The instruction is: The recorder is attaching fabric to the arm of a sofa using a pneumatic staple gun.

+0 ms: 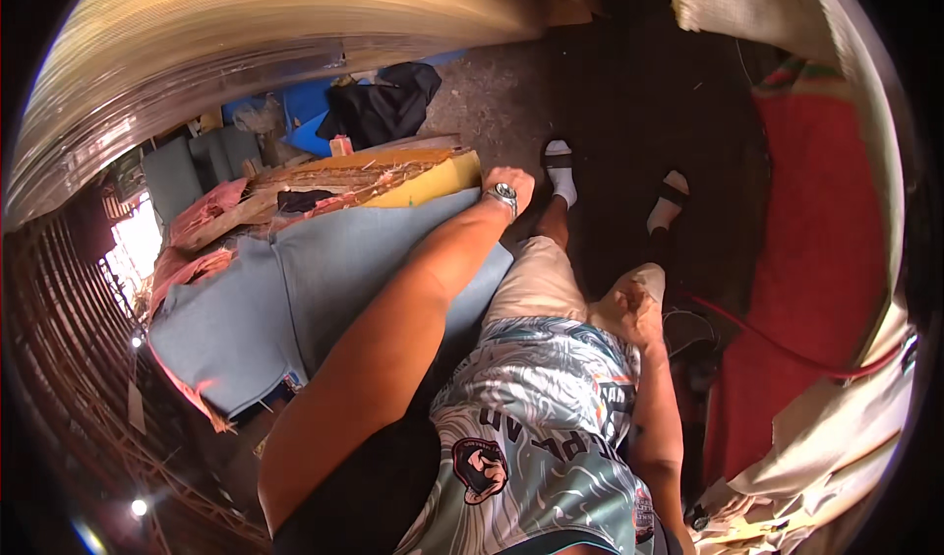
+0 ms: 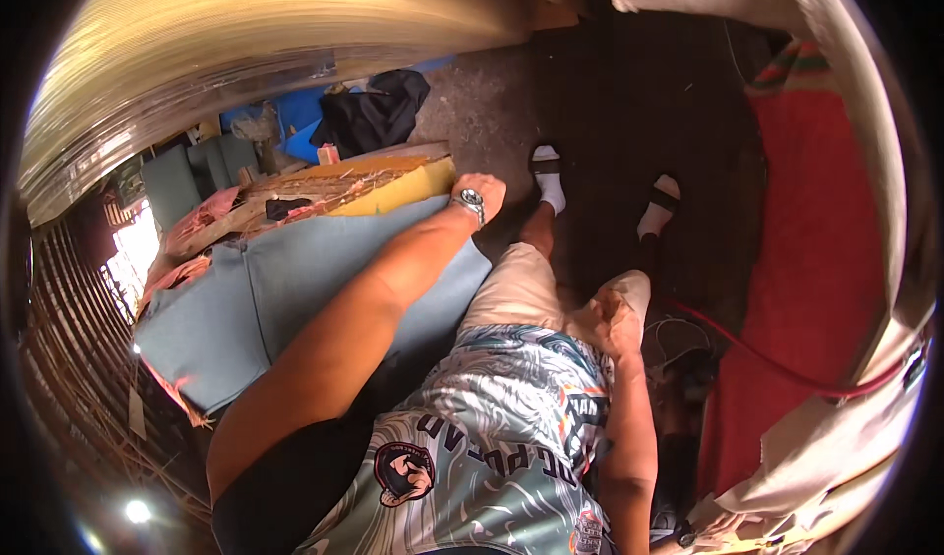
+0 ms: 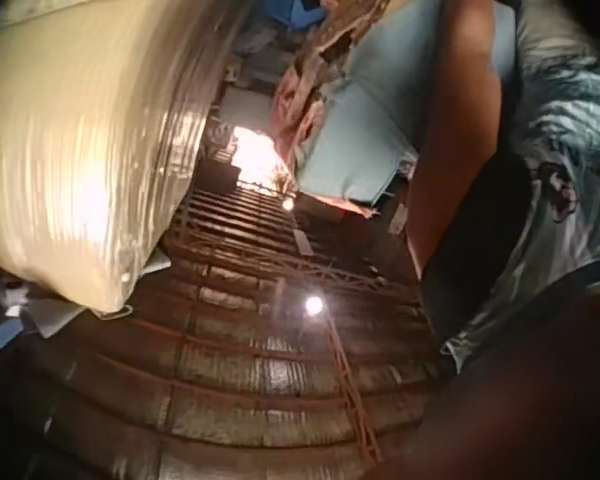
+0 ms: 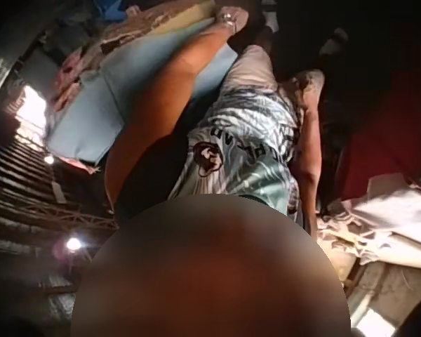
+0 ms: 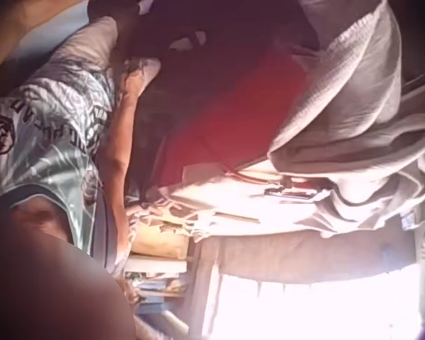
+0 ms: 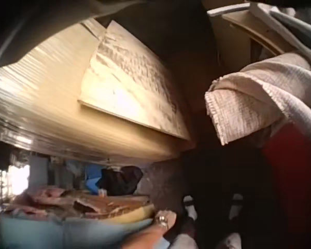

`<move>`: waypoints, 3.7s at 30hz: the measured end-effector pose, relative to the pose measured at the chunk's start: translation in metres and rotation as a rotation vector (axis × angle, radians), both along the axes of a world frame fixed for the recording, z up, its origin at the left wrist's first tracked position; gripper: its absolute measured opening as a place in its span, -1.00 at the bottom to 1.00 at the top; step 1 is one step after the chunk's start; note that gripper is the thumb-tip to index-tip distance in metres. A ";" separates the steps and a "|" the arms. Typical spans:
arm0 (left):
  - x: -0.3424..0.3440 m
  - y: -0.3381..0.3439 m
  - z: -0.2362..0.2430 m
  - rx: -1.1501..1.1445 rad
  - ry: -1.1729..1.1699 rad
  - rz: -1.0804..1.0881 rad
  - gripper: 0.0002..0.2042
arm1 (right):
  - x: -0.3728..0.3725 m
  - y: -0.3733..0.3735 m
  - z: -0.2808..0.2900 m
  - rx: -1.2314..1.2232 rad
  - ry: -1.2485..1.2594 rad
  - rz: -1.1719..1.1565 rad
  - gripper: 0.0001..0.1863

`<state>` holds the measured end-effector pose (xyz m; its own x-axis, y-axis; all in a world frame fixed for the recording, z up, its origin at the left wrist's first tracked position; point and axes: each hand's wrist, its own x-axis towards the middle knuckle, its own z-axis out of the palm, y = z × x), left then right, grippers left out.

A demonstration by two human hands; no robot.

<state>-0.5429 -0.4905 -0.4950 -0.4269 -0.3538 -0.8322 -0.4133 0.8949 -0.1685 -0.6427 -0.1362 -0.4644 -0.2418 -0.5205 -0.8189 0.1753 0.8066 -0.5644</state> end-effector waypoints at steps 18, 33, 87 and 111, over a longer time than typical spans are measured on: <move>0.074 0.100 -0.005 0.337 -0.196 0.043 -0.70 | 0.020 -0.205 -0.086 -0.218 -0.161 -0.176 -0.56; 0.156 0.075 -0.035 0.284 -0.116 0.308 -0.59 | 0.154 -0.355 -0.106 -0.108 -0.332 -0.622 -0.71; -0.032 -0.024 0.015 0.149 -0.019 0.055 -0.73 | 0.113 -0.245 -0.109 -0.258 -0.860 -0.766 -0.68; 0.005 -0.165 -0.016 0.308 -0.085 0.029 -0.71 | 0.111 -0.388 -0.117 0.100 -0.130 -0.394 -0.25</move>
<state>-0.5381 -0.6555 -0.5109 -0.3451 -0.0904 -0.9342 -0.4351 0.8973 0.0739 -0.5314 -0.5246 -0.5813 -0.2977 -0.3257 -0.8974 0.5460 0.7130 -0.4400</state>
